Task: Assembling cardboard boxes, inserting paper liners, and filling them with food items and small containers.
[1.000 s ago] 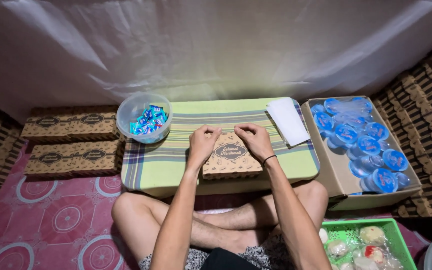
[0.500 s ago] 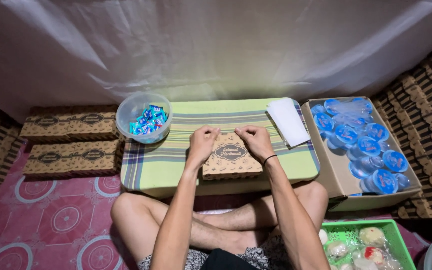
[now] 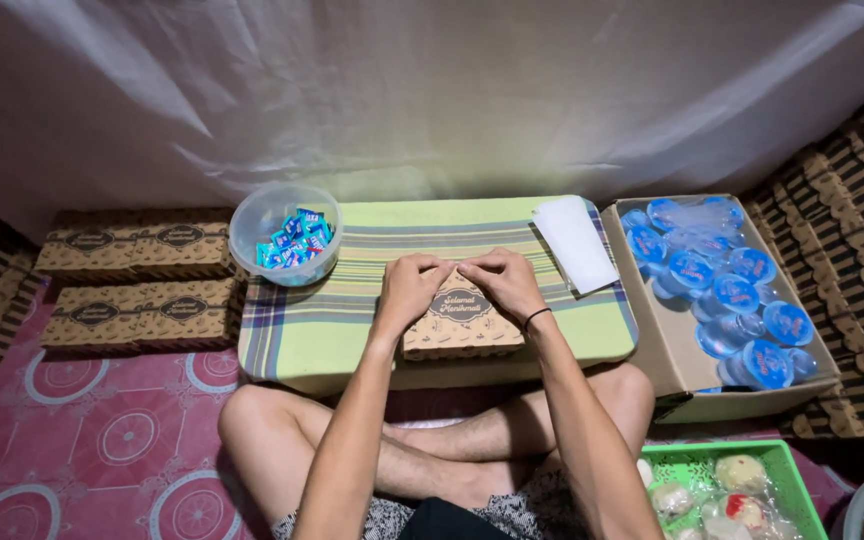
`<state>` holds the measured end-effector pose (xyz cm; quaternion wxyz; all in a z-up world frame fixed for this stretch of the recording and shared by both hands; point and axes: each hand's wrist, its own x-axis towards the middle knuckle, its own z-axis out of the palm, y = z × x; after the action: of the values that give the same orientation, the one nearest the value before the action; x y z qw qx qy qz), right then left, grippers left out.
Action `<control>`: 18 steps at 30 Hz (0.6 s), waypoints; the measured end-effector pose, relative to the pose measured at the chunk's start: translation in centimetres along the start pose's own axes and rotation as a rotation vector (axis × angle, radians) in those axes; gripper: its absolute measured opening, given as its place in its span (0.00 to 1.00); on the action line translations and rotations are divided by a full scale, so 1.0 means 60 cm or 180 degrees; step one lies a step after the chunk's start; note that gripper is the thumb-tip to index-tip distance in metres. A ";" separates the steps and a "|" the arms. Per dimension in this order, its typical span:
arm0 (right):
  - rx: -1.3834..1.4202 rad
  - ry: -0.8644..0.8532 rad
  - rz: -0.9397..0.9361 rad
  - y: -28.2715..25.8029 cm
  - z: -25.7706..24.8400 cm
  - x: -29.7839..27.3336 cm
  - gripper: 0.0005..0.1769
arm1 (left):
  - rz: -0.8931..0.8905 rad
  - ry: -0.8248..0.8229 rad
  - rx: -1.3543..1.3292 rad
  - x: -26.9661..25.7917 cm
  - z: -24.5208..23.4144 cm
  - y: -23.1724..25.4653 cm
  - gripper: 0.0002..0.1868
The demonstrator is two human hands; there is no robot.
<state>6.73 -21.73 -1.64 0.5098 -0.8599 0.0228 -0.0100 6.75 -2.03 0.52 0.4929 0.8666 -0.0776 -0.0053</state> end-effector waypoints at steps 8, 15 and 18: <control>0.0718 0.0228 -0.0220 0.014 -0.003 -0.006 0.14 | 0.0326 0.0561 -0.0154 0.025 0.039 -0.070 0.11; 0.0887 -0.0061 0.0054 -0.070 -0.034 -0.114 0.37 | -0.0279 0.0768 -0.1417 -0.096 -0.024 0.031 0.22; 0.0957 -0.0113 0.0039 -0.001 -0.014 -0.140 0.42 | -0.0409 0.0367 -0.1162 -0.152 -0.017 0.028 0.32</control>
<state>-1.70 -22.05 -1.13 0.6332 -0.7738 0.0172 0.0050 -2.39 -0.75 1.86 0.6441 0.7649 0.0083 -0.0011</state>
